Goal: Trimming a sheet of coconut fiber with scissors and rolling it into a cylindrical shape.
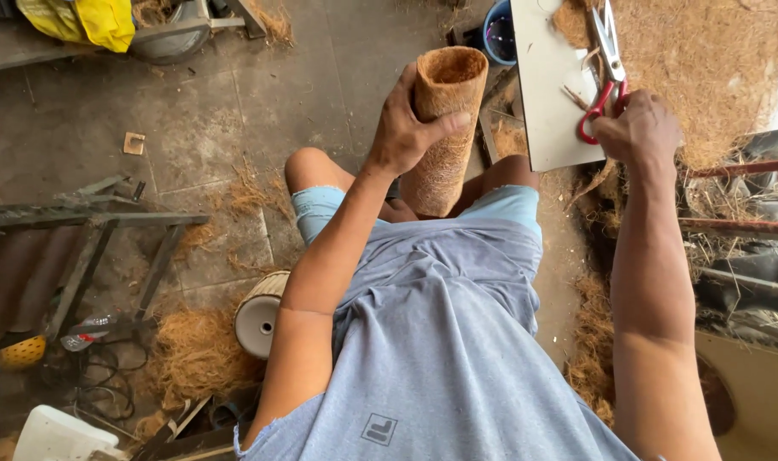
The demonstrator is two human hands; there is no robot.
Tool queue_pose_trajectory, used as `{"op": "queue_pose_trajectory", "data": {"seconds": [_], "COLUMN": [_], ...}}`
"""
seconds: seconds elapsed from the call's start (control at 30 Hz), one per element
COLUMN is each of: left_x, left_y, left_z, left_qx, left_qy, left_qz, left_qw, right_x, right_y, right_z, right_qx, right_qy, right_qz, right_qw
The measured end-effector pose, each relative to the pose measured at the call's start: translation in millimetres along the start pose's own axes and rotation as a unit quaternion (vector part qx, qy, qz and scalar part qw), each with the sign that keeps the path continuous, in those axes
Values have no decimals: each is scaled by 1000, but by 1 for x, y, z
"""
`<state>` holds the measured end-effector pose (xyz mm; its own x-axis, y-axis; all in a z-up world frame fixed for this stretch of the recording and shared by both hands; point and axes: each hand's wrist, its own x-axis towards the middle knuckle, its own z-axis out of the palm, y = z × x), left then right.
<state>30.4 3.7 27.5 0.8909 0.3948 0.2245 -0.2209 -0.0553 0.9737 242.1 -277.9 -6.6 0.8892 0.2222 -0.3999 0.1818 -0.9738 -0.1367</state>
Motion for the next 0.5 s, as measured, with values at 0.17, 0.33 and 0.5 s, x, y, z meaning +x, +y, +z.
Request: {"op": "queue_pose_trajectory", "data": {"seconds": [0.17,0.33,0.5], "left_x": [-1,1,7], "left_y": [15,24,44], "left_z": [2,-1,-9], "left_qx": [71,93,38], "left_qy": [-24,-39,-103], "left_qz": [8,7,-70], "left_qw": [997,995,992], "right_x": [10,5,-5], "right_y": [7,0,16], "right_z": [9,-2,-22], "right_qx": [11,-3,42], "right_qy": [23,25,67], "right_qz": [-6,23,2], "right_qw": [1000,999,997]}}
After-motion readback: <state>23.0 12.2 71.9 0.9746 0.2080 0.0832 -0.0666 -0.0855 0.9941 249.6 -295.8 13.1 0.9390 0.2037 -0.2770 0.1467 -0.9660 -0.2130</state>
